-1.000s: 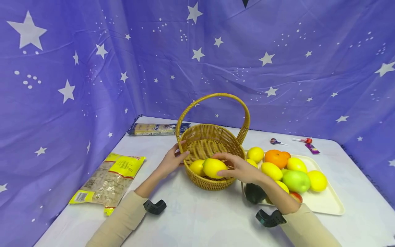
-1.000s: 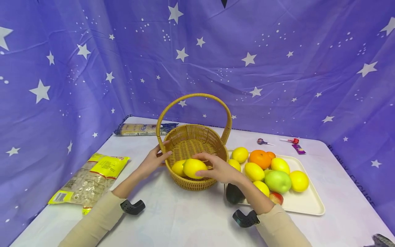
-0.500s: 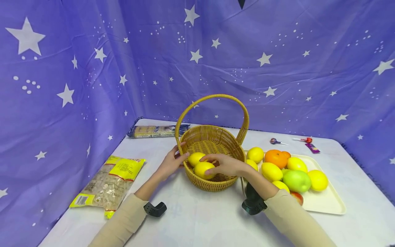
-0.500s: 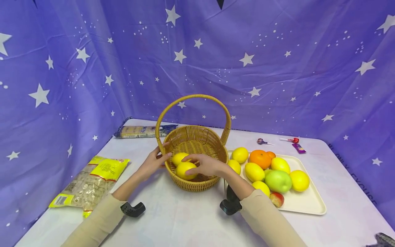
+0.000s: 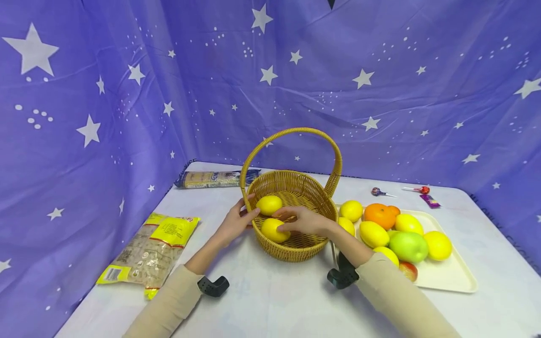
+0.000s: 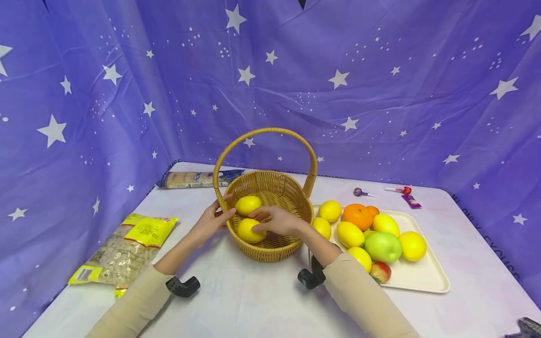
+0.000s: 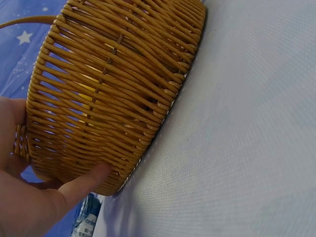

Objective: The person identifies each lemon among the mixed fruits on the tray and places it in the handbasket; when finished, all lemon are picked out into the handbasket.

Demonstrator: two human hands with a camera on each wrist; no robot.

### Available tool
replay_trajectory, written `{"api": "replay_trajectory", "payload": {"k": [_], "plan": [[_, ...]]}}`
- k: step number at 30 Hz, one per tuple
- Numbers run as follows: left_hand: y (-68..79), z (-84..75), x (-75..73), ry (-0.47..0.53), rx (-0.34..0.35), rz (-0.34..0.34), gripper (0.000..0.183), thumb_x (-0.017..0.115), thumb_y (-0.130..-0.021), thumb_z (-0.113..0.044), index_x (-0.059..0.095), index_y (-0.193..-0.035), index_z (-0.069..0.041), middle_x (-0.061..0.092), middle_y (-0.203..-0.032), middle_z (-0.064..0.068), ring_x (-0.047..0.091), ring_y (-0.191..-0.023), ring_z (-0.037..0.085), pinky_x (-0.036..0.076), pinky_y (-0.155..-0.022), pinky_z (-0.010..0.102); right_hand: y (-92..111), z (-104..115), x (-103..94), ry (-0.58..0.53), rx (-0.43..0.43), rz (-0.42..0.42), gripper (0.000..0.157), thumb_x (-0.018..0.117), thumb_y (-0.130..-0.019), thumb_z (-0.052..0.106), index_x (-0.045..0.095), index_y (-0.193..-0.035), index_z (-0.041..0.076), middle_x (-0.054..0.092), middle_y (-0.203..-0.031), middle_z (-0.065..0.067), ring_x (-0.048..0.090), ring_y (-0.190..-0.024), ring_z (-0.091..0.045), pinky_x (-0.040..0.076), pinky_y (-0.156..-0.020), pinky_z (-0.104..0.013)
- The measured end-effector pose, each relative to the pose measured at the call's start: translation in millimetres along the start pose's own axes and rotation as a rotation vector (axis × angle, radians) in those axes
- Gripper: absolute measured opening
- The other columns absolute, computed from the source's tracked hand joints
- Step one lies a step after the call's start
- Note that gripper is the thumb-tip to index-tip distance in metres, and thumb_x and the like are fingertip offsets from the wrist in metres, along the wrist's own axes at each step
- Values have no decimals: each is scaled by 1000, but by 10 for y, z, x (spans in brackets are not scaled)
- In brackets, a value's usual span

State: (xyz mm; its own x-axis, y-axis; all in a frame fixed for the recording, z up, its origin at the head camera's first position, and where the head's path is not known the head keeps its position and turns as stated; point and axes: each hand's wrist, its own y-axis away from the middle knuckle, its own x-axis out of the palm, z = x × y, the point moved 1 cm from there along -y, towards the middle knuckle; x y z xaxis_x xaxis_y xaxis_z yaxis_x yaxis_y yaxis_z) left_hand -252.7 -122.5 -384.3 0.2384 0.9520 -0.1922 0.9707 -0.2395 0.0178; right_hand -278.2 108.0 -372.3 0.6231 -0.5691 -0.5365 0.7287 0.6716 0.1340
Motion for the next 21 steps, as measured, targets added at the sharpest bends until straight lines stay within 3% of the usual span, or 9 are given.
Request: {"api": "replay_trajectory", "payload": {"k": [5, 10, 17, 21], "plan": [[-126, 180, -12, 2, 4, -9, 60, 54, -101, -20, 26, -153, -9, 27, -154, 20, 43, -130, 38, 55, -86, 43, 147, -54, -192, -191, 19, 47, 50, 63, -97, 21, 47, -140, 1, 49, -136, -21, 53, -119, -34, 49, -95, -48], [-137, 221, 5, -15, 18, -25, 59, 54, -101, -22, 27, -153, -13, 28, -154, 16, 46, -129, 35, 55, -85, 42, 330, -75, -429, -224, -18, 12, 52, 61, -97, 20, 44, -142, 0, 48, -137, -21, 50, -120, -41, 47, -97, -51], [-131, 216, 3, -7, 13, -29, 59, 55, -101, -23, 28, -153, -14, 27, -154, 17, 46, -128, 36, 55, -86, 42, 718, -98, -800, -251, -87, -164, 47, 54, -101, 22, 42, -140, -2, 44, -139, -25, 48, -124, -37, 48, -97, -42], [-112, 193, -13, -2, 2, -29, 59, 55, -101, -22, 28, -153, -13, 26, -155, 18, 44, -130, 36, 55, -86, 43, 1028, -163, -993, -277, -172, -270, 39, 46, -105, 19, 43, -138, -2, 46, -136, -23, 52, -121, -29, 51, -94, -34]]}}
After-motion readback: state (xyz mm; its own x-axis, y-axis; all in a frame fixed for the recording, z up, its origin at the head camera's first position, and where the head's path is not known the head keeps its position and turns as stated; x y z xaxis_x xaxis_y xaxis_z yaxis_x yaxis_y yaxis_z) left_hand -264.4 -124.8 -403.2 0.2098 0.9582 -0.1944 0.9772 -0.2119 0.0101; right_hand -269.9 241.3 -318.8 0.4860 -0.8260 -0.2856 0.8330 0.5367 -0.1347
